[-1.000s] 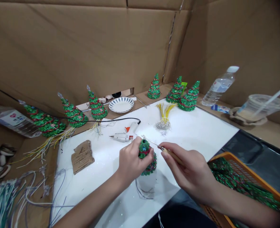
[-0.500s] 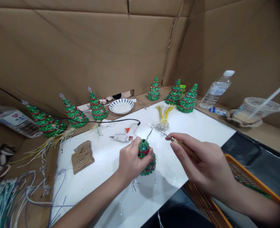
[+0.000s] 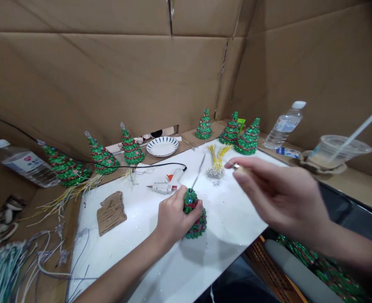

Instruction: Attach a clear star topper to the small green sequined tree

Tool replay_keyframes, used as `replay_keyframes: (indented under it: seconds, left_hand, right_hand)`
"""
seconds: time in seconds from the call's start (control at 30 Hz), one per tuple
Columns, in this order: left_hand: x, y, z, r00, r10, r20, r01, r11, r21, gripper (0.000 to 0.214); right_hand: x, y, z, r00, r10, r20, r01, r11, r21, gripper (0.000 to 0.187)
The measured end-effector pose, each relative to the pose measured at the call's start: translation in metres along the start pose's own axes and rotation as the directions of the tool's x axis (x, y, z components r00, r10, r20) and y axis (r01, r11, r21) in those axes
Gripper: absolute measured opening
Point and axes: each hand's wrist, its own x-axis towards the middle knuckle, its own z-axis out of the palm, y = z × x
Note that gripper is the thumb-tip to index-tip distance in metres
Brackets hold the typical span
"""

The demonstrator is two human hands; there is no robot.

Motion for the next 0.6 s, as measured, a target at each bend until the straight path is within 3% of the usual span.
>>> replay_keyframes:
  seconds: [0.27,0.4,0.6]
  left_hand:
    - [0.002,0.003,-0.008,0.999,0.043,-0.005,-0.044,0.998,-0.036,0.022]
    - [0.006,0.003,-0.019,1.000,0.015,-0.024,-0.015,1.000,-0.016,0.023]
    - [0.016,-0.005,-0.024,0.999,-0.036,0.027,0.033,0.993,0.114,0.028]
  right_hand:
    - [0.040,0.011,-0.006,0.997,-0.040,-0.062,0.034,0.994,-0.100,0.016]
    - [0.046,0.011,-0.006,0.994,-0.055,-0.099,0.046,0.995,-0.087,0.015]
    - [0.053,0.006,-0.001,0.991,-0.131,-0.006,0.131,0.991,-0.018,0.019]
